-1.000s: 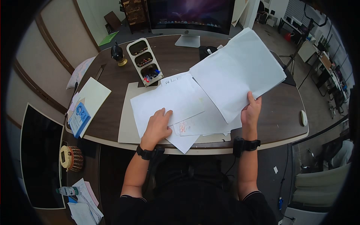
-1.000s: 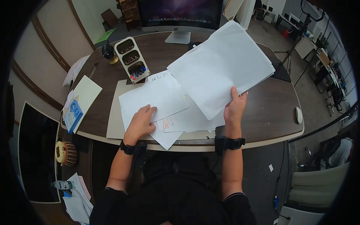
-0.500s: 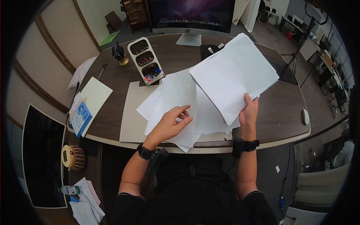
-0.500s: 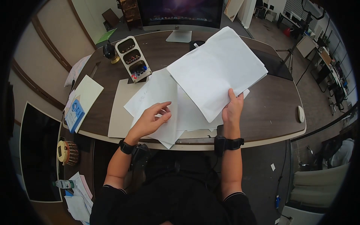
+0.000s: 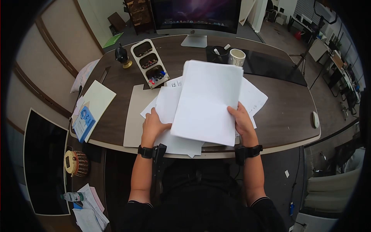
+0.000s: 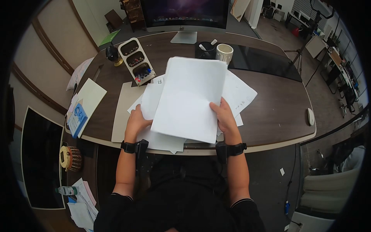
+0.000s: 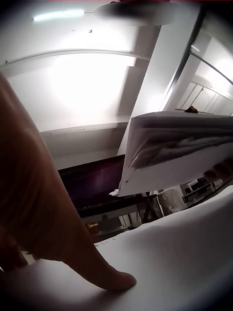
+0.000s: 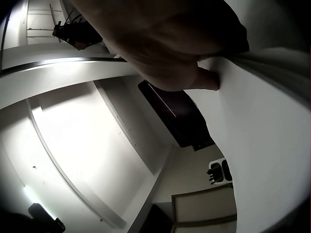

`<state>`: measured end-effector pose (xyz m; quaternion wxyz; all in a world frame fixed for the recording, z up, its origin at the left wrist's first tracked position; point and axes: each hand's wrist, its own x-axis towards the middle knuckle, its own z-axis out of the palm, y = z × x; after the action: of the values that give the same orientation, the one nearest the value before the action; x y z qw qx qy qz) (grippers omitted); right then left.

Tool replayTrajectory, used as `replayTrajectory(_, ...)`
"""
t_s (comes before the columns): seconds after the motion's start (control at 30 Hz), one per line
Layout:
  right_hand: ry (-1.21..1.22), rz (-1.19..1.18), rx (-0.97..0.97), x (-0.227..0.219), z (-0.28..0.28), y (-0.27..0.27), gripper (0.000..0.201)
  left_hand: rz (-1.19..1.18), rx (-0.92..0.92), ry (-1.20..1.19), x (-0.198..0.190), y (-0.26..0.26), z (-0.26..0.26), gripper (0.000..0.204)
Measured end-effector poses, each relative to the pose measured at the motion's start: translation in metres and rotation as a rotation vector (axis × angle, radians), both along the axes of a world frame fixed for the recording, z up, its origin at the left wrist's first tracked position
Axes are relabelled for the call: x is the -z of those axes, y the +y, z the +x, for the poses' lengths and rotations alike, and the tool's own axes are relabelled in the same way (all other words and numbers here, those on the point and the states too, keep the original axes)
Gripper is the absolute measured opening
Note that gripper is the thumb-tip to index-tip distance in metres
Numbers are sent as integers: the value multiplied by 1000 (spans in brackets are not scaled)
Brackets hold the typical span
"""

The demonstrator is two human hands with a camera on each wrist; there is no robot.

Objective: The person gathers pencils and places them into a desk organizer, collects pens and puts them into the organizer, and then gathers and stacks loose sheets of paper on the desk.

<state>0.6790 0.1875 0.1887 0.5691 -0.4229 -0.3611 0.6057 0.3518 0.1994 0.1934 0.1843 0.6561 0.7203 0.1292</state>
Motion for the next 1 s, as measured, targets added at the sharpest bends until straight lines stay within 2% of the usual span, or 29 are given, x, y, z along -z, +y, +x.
replayTrajectory(0.03, -11, -29, -42, 1, -3, 0, 47, -5, 31, -66, 9, 7, -8, 77)
replayTrajectory(0.13, -25, -91, -159, 2, -12, -4, 49, 88, 67, -498, 22, 13, -18, 53)
replayTrajectory(0.23, 20, -123, -207, 5, -21, -7, 47, -184, -7, -1124, 15, 8, -12, 30)
replayTrajectory(0.27, -39, -136, -202, 6, -25, -7, 47, -212, -29, -1204, 8, 4, -6, 20)
replayTrajectory(0.37, -238, -168, -213, 7, -36, -7, 47, -293, -57, -1579, 34, 4, -12, 29)
replayTrajectory(0.47, -443, -177, -255, -2, -42, -11, 45, -463, -119, -1746, 5, -7, 6, 42)
replayTrajectory(0.57, -634, -139, -279, -2, -43, -9, 46, -392, -24, -1335, 11, -13, 11, 54)
replayTrajectory(0.63, -853, -81, -302, 11, -40, -5, 49, -326, 33, -1340, 16, -14, 12, 60)
replayTrajectory(0.73, -1054, 132, -41, 11, -38, -10, 54, -253, 100, -1372, 8, -16, 14, 63)
replayTrajectory(0.83, -373, 7, -71, -9, -40, -12, 58, -181, 146, -1441, -13, -16, 22, 62)
replayTrajectory(0.93, -305, -64, -6, -28, -32, -5, 57, -135, 204, -1448, -22, -2, 37, 60)
replayTrajectory(1.0, -321, -32, -63, -25, -13, 9, 55, -154, 230, -1418, -25, 10, 48, 59)
